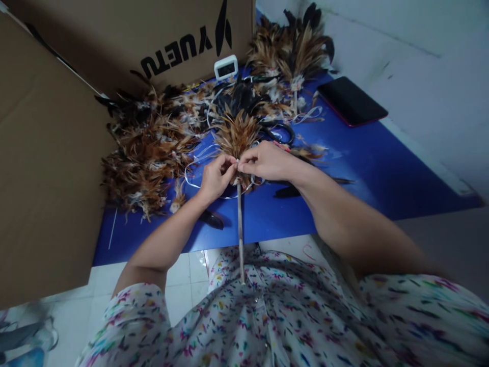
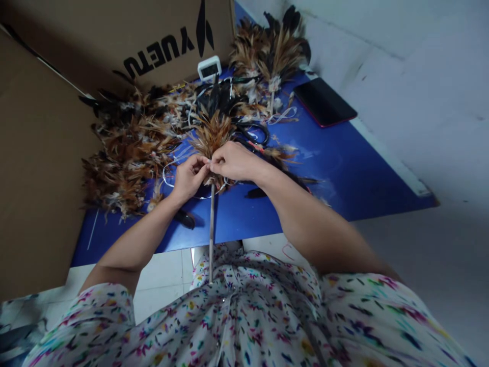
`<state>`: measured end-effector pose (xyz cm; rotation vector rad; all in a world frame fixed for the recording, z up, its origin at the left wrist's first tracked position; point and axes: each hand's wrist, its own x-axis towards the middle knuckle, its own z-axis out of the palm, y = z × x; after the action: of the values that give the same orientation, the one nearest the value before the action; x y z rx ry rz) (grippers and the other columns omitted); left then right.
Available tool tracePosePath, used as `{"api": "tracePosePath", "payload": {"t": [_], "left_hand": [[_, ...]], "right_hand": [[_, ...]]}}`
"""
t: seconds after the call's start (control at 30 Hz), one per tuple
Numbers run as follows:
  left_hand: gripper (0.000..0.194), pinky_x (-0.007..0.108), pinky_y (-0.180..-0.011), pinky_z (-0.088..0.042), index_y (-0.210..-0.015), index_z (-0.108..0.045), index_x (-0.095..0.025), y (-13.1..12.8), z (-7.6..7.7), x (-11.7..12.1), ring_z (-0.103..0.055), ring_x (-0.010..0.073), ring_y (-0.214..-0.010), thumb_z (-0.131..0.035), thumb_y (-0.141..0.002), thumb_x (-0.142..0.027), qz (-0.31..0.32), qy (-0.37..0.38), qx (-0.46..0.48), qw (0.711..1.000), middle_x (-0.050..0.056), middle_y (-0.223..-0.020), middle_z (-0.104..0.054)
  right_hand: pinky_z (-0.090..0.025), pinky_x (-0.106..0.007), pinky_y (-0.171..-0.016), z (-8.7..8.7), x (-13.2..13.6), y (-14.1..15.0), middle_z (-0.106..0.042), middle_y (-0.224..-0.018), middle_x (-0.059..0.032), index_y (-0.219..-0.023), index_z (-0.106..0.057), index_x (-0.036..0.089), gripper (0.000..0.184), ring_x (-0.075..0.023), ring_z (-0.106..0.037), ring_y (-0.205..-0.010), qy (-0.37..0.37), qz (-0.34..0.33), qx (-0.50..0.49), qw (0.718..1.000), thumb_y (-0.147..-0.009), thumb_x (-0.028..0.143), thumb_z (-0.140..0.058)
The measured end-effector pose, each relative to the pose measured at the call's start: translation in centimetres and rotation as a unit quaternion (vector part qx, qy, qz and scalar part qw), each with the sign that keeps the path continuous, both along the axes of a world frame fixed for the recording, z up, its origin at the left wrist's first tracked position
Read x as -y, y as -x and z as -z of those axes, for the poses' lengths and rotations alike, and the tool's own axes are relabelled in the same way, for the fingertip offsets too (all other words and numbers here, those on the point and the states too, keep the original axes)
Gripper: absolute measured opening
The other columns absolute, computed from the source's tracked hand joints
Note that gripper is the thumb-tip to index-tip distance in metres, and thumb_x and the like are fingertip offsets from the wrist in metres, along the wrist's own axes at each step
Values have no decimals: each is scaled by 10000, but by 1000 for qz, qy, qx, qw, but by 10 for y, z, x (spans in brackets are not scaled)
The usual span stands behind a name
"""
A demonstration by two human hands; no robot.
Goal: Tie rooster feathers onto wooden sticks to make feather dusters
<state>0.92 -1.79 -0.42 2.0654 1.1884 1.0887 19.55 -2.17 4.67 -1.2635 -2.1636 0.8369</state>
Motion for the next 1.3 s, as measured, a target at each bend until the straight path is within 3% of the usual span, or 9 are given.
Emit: {"api": "tracePosePath", "payload": {"t": [0.23,0.53,0.7,0.8,0.87,0.93,1.0,1.1,1.3], "left_hand": [[105,231,-660,-448,-848,-621,-167,1,-3,0,-588,103,-684,-605,-839,-271,31,-5,-12,999,10,-787,-667],[288,255,-632,-417,-732,-664,-182,3,-10,-1,-551,125,-628,-678,-798,-462,55,-27,-39,997,1,-646,-625],[318,252,-611,-397,-697,-637,-176,3,-10,-1,-515,118,-605,-663,-806,-474,55,-44,-48,996,-9,-613,-583],[290,245,-620,-403,-728,-635,-167,3,-10,1,-518,115,-621,-656,-812,-444,54,-29,-43,997,-11,-648,-598],[267,241,-627,-409,-750,-637,-162,3,-9,1,-528,116,-641,-655,-813,-420,54,-9,-32,998,-5,-686,-619],[260,236,-617,-403,-770,-642,-163,3,-7,1,-522,112,-634,-658,-810,-419,50,8,-16,999,-4,-693,-621],[269,235,-600,-390,-789,-648,-169,3,-5,0,-503,105,-611,-659,-809,-437,46,17,-1,999,-7,-684,-610],[283,236,-597,-384,-798,-648,-179,3,-4,0,-492,100,-599,-657,-807,-462,42,23,7,999,-10,-694,-608],[328,237,-593,-393,-771,-640,-182,1,-6,1,-504,102,-603,-666,-788,-508,37,23,23,999,-4,-694,-620]], "right_hand": [[-355,-239,-595,-1,1,-1,-645,-624,-6,-780,-763,142,194,-100,-530,-591,-11,4,-4,1000,-780,254,-605],[-371,-237,-599,-1,3,5,-663,-634,-8,-778,-774,156,174,-115,-555,-610,-4,13,-37,999,-732,212,-615],[-373,-242,-614,-4,8,8,-668,-645,-12,-798,-769,138,197,-120,-571,-630,-22,8,-53,998,-752,205,-589],[-376,-244,-618,-11,13,3,-662,-645,-5,-800,-767,149,186,-119,-573,-637,-18,-44,-73,996,-773,246,-611],[-386,-250,-608,-18,15,-3,-668,-666,-14,-782,-764,159,209,-119,-570,-635,19,-105,-84,991,-800,313,-622],[-405,-258,-607,-23,14,-10,-675,-686,-30,-746,-754,171,276,-122,-574,-636,58,-124,-91,986,-840,376,-594],[-424,-262,-627,-25,12,-15,-675,-689,-34,-726,-741,185,306,-130,-587,-656,66,-79,-92,990,-867,387,-560],[-428,-262,-651,-19,5,-18,-674,-705,-22,-783,-732,200,178,-141,-601,-692,19,6,-80,997,-825,323,-610],[-378,-254,-620,-7,1,-14,-658,-696,2,-873,-703,184,157,-124,-575,-642,-26,-5,0,1000,-732,213,-642]]}}
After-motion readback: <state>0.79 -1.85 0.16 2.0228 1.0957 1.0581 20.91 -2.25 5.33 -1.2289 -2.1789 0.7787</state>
